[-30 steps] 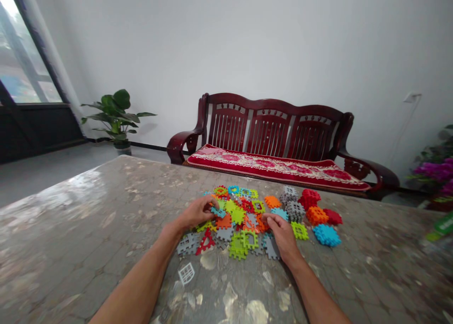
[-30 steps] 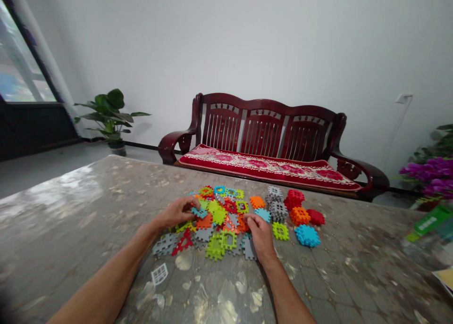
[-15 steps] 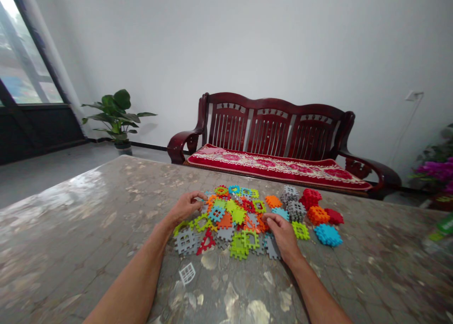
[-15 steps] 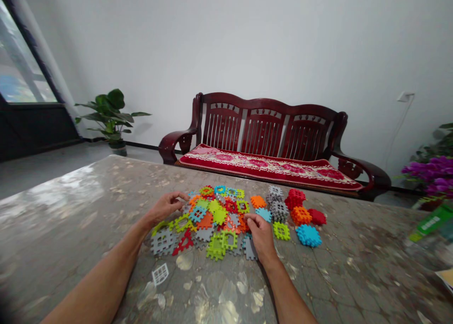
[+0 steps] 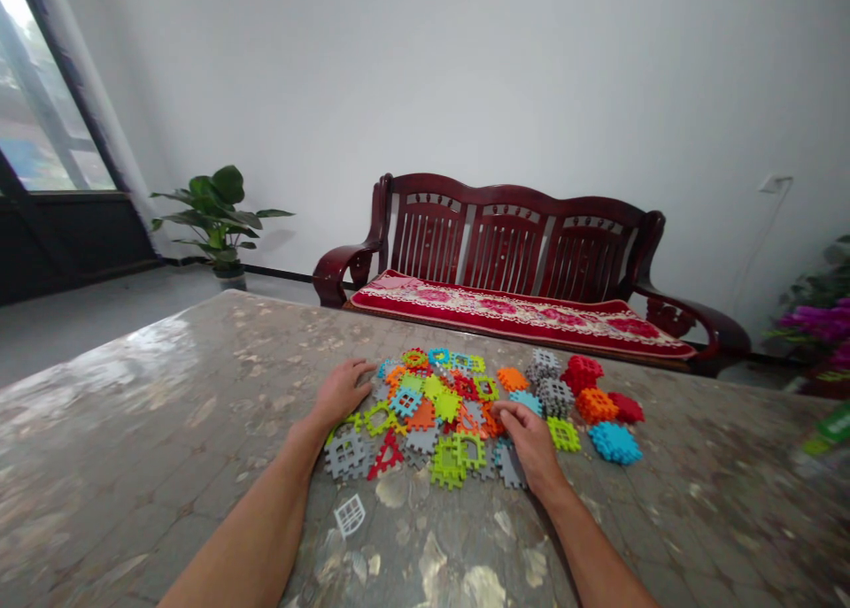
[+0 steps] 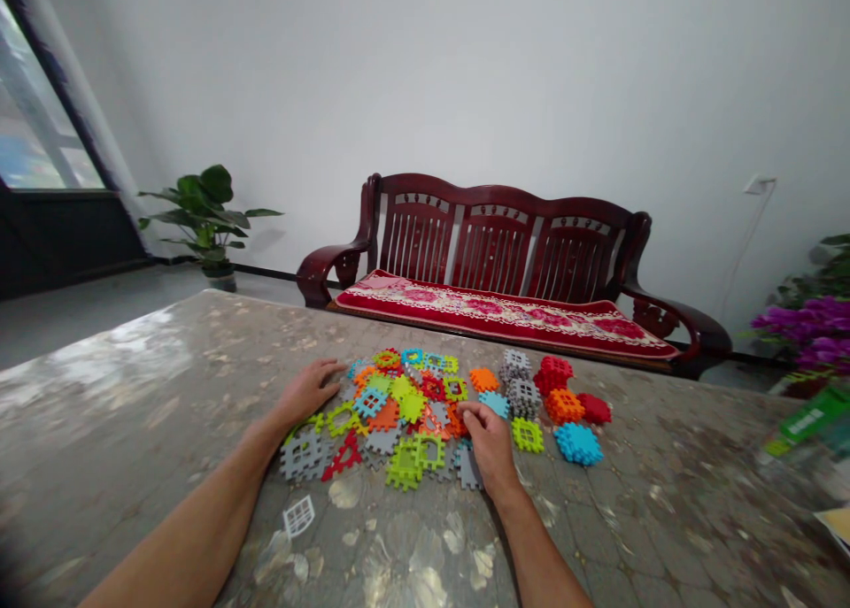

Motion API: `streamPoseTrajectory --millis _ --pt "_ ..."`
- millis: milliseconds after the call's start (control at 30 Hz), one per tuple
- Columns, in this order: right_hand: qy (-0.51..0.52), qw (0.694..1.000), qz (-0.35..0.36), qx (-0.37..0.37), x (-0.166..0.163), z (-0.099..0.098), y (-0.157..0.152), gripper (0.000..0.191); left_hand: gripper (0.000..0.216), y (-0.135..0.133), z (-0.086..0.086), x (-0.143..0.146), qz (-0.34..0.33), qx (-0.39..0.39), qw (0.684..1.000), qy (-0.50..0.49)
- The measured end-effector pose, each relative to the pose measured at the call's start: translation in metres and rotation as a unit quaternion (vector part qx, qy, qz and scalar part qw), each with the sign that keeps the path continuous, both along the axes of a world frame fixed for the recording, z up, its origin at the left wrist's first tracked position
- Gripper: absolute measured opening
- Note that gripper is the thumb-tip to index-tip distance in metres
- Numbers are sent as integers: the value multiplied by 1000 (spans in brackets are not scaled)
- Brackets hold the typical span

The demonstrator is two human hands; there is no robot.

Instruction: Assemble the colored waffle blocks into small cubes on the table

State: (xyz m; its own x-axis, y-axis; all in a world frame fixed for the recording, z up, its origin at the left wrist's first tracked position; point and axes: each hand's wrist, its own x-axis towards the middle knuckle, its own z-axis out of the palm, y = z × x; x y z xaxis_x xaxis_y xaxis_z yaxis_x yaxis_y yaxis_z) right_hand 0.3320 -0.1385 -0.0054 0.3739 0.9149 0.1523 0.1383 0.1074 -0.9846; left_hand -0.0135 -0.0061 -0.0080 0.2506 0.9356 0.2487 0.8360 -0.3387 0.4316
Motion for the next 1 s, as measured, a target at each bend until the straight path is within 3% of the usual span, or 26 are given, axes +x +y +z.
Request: streamPoseTrajectory --millis 367,733,1000 --pt "2 1000 1 0 -1 2 0 37 46 -8 11 6 -18 -18 997 75" --pt "3 1000 5 -4 -1 -1 1 35 45 -2 1 0 -76 -10 997 17" --pt "-11 1000 5 4 -1 0 0 36 40 -1 0 0 -81 -18 997 6"
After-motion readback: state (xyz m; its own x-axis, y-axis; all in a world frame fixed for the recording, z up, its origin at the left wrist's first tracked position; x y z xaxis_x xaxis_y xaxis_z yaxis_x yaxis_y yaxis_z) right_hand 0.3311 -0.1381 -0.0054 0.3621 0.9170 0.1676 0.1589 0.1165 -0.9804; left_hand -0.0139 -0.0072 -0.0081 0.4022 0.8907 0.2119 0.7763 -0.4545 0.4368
